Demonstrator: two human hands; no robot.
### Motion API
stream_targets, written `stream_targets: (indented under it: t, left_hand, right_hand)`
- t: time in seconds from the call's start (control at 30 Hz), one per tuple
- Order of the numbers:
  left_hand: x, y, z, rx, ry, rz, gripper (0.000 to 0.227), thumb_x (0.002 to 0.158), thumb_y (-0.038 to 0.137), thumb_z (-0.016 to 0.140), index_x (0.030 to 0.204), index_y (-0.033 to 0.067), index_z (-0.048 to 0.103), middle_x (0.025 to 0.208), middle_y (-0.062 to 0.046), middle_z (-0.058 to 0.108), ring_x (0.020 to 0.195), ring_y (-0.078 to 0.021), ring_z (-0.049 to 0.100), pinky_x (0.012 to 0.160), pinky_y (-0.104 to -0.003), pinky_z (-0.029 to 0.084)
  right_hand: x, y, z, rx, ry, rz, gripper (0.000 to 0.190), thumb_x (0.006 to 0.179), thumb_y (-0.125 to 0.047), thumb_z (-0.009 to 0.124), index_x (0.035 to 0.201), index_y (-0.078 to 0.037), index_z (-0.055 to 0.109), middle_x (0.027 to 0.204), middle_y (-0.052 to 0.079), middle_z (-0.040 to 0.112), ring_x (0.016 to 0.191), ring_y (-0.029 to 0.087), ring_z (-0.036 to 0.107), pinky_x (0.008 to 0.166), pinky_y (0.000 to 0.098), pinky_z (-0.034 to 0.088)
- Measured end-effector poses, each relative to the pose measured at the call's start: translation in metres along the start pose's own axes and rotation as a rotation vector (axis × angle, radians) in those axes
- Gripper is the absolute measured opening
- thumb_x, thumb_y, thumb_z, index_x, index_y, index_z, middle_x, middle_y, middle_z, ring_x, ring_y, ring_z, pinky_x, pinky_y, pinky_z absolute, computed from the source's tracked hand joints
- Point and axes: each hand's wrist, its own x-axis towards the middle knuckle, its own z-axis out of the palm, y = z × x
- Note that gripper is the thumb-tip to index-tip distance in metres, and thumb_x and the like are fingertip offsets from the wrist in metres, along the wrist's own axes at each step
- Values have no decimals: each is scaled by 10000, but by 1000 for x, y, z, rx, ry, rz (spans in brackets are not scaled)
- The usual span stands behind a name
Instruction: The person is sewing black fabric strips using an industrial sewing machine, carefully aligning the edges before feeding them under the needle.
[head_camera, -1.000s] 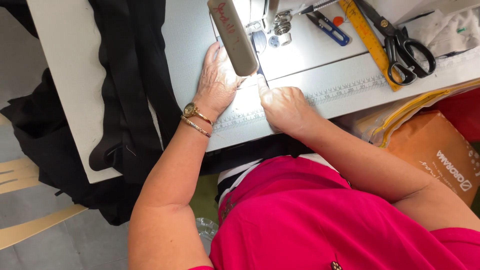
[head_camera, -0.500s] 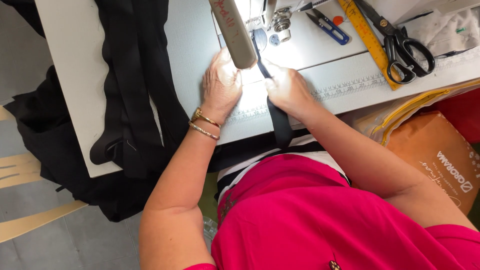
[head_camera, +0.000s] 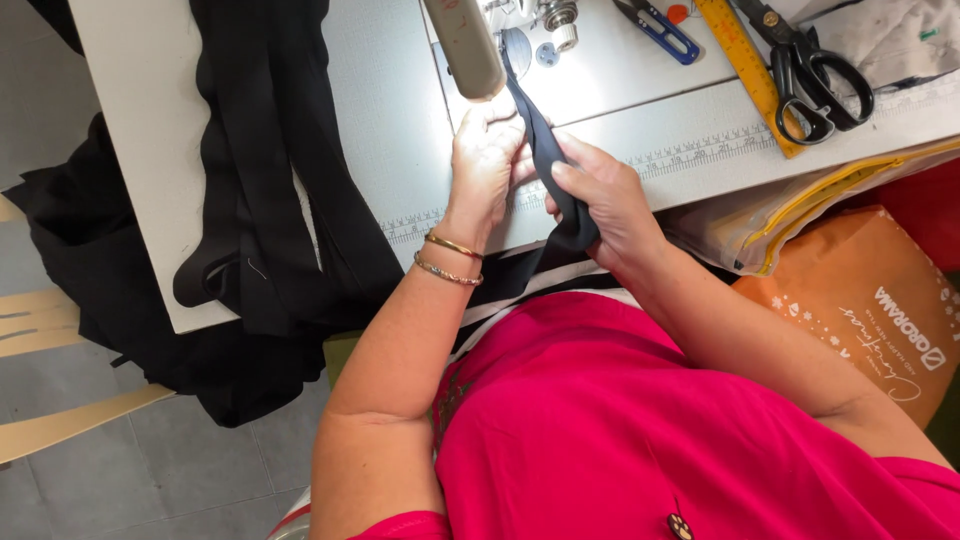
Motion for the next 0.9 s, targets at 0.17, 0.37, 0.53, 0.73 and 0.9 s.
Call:
stream_targets:
  t: [0.17, 0.37, 0.53, 0.73, 0.9]
  left_hand:
    - [-33, 2, 14, 33, 39, 15, 277, 937, 41, 696, 1187, 28, 576, 904, -121, 690, 703, -212, 739, 604, -361, 695]
    - [-48, -10, 5, 24, 52, 15, 400, 863, 67, 791, 1205, 42, 585, 935, -108, 693, 723, -181, 724, 620, -304, 687]
    - [-21, -40, -21, 65, 36, 86, 382, 853, 4, 787, 1180, 32, 593, 856, -120, 701, 673, -201, 741, 574, -300, 688]
    - [-18, -38, -26, 173, 57, 130, 337, 847, 0, 784, 1128, 25, 600, 807, -159, 713, 607, -181, 718, 532, -276, 676]
    - [-23, -32, -21, 306, 5, 134, 312, 837, -3, 765, 1138, 10, 685, 752, -155, 747, 495, -151, 696, 459, -252, 644]
  right_hand:
    - [-28, 14, -12, 88, -15, -31, 571, 965, -51, 668, 1502, 29, 490, 750, 231, 677, 638, 274, 737, 482, 285, 607]
    - [-47, 25, -24, -47, -25, -74, 528, 985, -62, 655, 1487, 14, 511, 796, 288, 720, 705, 304, 770, 503, 346, 645]
    - [-43, 27, -27, -176, -56, -135, 492, 1012, -49, 608, 1492, -5, 512, 798, 282, 727, 711, 290, 770, 522, 350, 649]
    - [-41, 18, -20, -463, -92, -214, 498, 995, -30, 589, 1489, -44, 537, 781, 226, 747, 707, 225, 760, 575, 336, 648]
    - [29, 43, -48, -571, 31, -266, 498, 948, -199, 683, 1426, -70, 626, 849, 192, 746, 834, 131, 632, 737, 376, 577]
